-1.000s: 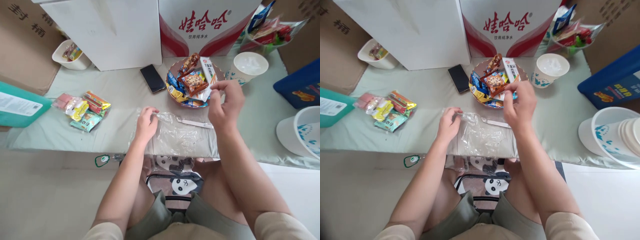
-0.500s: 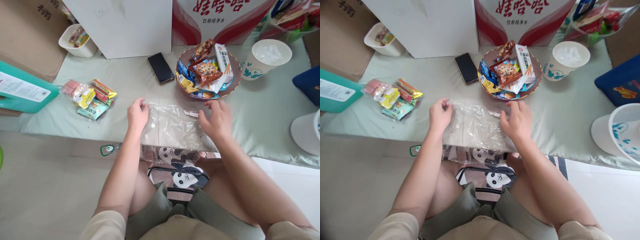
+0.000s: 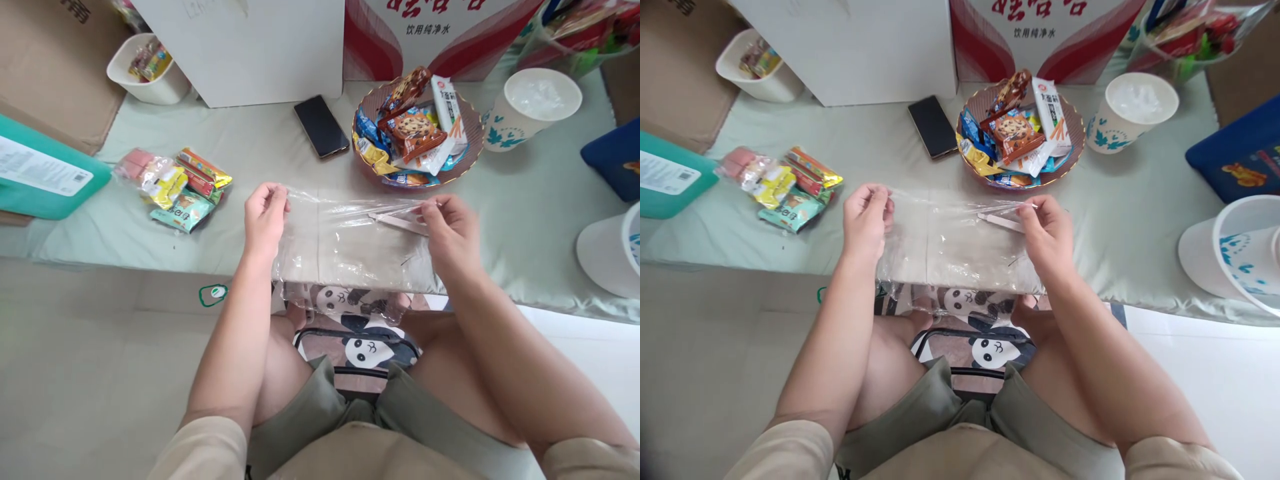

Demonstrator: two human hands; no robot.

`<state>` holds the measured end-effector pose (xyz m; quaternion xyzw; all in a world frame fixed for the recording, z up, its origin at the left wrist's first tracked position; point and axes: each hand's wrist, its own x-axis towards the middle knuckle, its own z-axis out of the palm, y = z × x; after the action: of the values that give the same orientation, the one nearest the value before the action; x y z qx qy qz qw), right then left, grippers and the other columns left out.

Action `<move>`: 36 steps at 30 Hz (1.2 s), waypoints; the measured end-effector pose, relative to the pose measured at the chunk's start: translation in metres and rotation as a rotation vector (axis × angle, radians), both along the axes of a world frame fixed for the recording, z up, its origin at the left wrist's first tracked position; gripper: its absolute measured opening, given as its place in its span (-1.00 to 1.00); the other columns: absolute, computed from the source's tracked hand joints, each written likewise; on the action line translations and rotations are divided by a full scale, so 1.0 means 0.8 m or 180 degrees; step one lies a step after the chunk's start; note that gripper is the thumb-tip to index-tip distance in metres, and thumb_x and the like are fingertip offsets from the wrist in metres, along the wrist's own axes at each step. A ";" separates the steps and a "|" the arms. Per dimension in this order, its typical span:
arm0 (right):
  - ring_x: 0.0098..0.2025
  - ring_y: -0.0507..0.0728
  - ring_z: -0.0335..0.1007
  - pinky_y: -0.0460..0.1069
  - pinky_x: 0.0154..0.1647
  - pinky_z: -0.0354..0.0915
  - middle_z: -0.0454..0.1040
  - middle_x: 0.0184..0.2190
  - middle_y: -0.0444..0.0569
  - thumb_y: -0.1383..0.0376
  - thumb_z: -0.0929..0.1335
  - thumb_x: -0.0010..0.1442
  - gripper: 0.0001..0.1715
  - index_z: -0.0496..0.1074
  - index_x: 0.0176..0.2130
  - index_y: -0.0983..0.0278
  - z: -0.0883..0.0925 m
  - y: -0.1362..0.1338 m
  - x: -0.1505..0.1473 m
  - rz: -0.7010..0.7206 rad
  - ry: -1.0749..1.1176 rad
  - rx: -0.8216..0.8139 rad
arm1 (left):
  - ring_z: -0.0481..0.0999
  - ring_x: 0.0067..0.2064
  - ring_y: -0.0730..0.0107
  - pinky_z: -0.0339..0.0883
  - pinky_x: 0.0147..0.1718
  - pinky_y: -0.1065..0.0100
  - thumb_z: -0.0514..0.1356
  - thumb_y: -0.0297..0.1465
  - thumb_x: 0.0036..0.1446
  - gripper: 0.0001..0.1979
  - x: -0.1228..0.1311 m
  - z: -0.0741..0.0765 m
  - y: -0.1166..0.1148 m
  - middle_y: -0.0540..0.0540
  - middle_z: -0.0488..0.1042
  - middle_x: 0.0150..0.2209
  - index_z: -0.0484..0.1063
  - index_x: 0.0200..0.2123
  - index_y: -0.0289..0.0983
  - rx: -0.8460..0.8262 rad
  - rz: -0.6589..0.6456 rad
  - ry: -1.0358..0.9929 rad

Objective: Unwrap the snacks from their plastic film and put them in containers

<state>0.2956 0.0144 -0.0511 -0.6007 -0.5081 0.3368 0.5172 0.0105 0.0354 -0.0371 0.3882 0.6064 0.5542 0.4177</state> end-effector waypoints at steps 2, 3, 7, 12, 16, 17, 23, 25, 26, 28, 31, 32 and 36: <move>-0.46 0.03 0.35 -0.01 -0.36 0.33 0.44 -0.46 -0.17 0.00 0.45 0.23 -0.67 0.42 -0.34 0.18 -0.001 -0.002 -0.003 0.0064 0.0608 0.0044 | 0.03 -0.66 0.59 -0.14 -0.69 0.48 0.21 -0.43 0.33 -0.77 0.002 0.004 -0.002 0.12 0.22 -0.62 0.34 -0.42 -0.20 0.0003 0.0072 -0.0157; -0.52 0.00 0.30 -0.04 -0.45 0.28 0.42 -0.48 -0.19 -0.02 0.46 0.22 -0.65 0.41 -0.33 0.17 -0.001 -0.002 -0.005 0.0076 0.0813 0.0049 | 0.01 -0.67 0.59 -0.15 -0.69 0.48 0.21 -0.42 0.34 -0.76 0.003 0.005 -0.003 0.14 0.19 -0.64 0.33 -0.42 -0.20 0.0050 0.0122 -0.0183; -0.71 -0.06 -0.10 -0.08 -0.70 -0.13 0.16 -0.66 -0.32 0.00 0.49 0.21 -0.65 0.37 -0.34 0.14 -0.001 -0.001 -0.012 -0.0039 0.1135 0.0052 | -0.03 -0.68 0.59 -0.18 -0.71 0.47 0.23 -0.38 0.35 -0.71 0.005 -0.002 0.000 0.17 0.07 -0.68 0.31 -0.45 -0.20 0.0349 0.0432 -0.0120; -0.72 -0.04 -0.22 -0.05 -0.71 -0.23 -0.07 -0.72 -0.37 0.05 0.45 0.24 -0.71 0.39 -0.37 0.14 0.003 0.001 -0.019 -0.0284 0.1222 0.0141 | -0.04 -0.66 0.63 -0.18 -0.70 0.47 0.24 -0.22 0.36 -0.66 -0.004 -0.018 0.007 0.17 0.01 -0.63 0.27 -0.44 -0.20 0.0650 0.0706 0.0028; -0.71 -0.03 -0.14 -0.05 -0.70 -0.14 0.06 -0.72 -0.33 0.01 0.39 0.27 -0.68 0.43 -0.39 0.15 0.006 0.004 -0.019 -0.0507 0.1084 0.0467 | 0.07 -0.65 0.67 -0.10 -0.67 0.48 0.23 -0.03 0.34 -0.60 -0.007 -0.024 0.007 0.15 0.11 -0.53 0.26 -0.34 -0.19 0.1168 0.0548 0.0357; -0.71 -0.02 -0.13 -0.04 -0.70 -0.14 0.09 -0.72 -0.32 -0.02 0.38 0.27 -0.66 0.43 -0.38 0.14 0.007 0.004 -0.019 -0.0546 0.1068 0.0573 | 0.09 -0.65 0.68 -0.08 -0.67 0.48 0.21 0.02 0.34 -0.58 -0.006 -0.023 0.005 0.14 0.13 -0.50 0.26 -0.31 -0.19 0.1256 0.0525 0.0437; -0.72 -0.01 -0.15 -0.04 -0.70 -0.17 0.10 -0.72 -0.31 -0.04 0.38 0.29 -0.68 0.44 -0.35 0.10 0.014 -0.005 -0.024 -0.0476 0.1046 0.0761 | 0.23 -0.58 0.63 0.04 -0.60 0.44 0.06 0.13 0.37 -0.55 0.008 -0.014 -0.003 0.08 0.19 -0.39 0.25 -0.19 -0.15 0.0758 0.0747 0.0635; -0.69 0.00 0.01 -0.04 -0.67 -0.05 0.20 -0.67 -0.26 -0.02 0.37 0.29 -0.67 0.43 -0.37 0.11 0.012 -0.005 -0.023 -0.0418 0.0939 0.0678 | 0.23 -0.57 0.62 0.06 -0.57 0.44 0.01 0.13 0.39 -0.55 0.009 -0.012 -0.004 0.07 0.18 -0.38 0.26 -0.16 -0.14 0.0600 0.0798 0.0659; -0.64 0.01 0.14 -0.05 -0.64 0.05 0.28 -0.63 -0.22 -0.01 0.37 0.28 -0.67 0.41 -0.39 0.12 0.011 -0.004 -0.021 -0.0385 0.0931 0.0628 | 0.22 -0.56 0.62 0.05 -0.56 0.44 0.00 0.14 0.39 -0.54 0.008 -0.012 -0.004 0.07 0.17 -0.37 0.26 -0.16 -0.15 0.0590 0.0795 0.0691; -0.49 0.05 0.37 -0.03 -0.52 0.25 0.38 -0.52 -0.16 0.02 0.39 0.23 -0.69 0.38 -0.42 0.15 0.008 0.001 -0.016 -0.0343 0.1085 0.0503 | 0.22 -0.55 0.62 0.03 -0.55 0.44 0.03 0.16 0.37 -0.52 0.004 -0.011 -0.005 0.07 0.14 -0.37 0.27 -0.16 -0.16 0.0637 0.0714 0.0778; -0.49 0.04 0.42 -0.03 -0.49 0.31 0.41 -0.49 -0.16 0.08 0.39 0.15 -0.75 0.36 -0.43 0.16 0.008 0.010 -0.010 -0.0426 0.1538 0.0179 | 0.21 -0.55 0.62 -0.02 -0.54 0.44 0.12 0.16 0.32 -0.50 -0.001 -0.010 -0.009 0.08 0.08 -0.40 0.27 -0.20 -0.18 0.0659 0.0446 0.0867; -0.55 0.02 0.35 -0.04 -0.56 0.25 0.41 -0.51 -0.17 0.10 0.39 0.13 -0.78 0.36 -0.43 0.16 0.010 0.011 -0.010 -0.0511 0.1651 0.0077 | 0.21 -0.55 0.62 -0.02 -0.54 0.43 0.14 0.17 0.31 -0.49 -0.001 -0.010 -0.010 0.09 0.07 -0.40 0.27 -0.21 -0.18 0.0649 0.0347 0.0882; -0.76 -0.03 -0.12 -0.05 -0.75 -0.19 0.19 -0.71 -0.30 0.10 0.39 0.11 -0.81 0.36 -0.42 0.12 0.019 0.009 -0.015 -0.0744 0.1733 -0.0126 | 0.17 -0.57 0.64 -0.03 -0.57 0.43 0.06 0.20 0.33 -0.47 0.009 -0.011 -0.012 0.08 0.10 -0.40 0.24 -0.19 -0.17 0.0720 0.0398 0.0868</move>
<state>0.2839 0.0220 -0.0356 -0.5527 -0.2713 0.4335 0.6580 0.0177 0.0262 -0.0457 0.4657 0.6142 0.5859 0.2500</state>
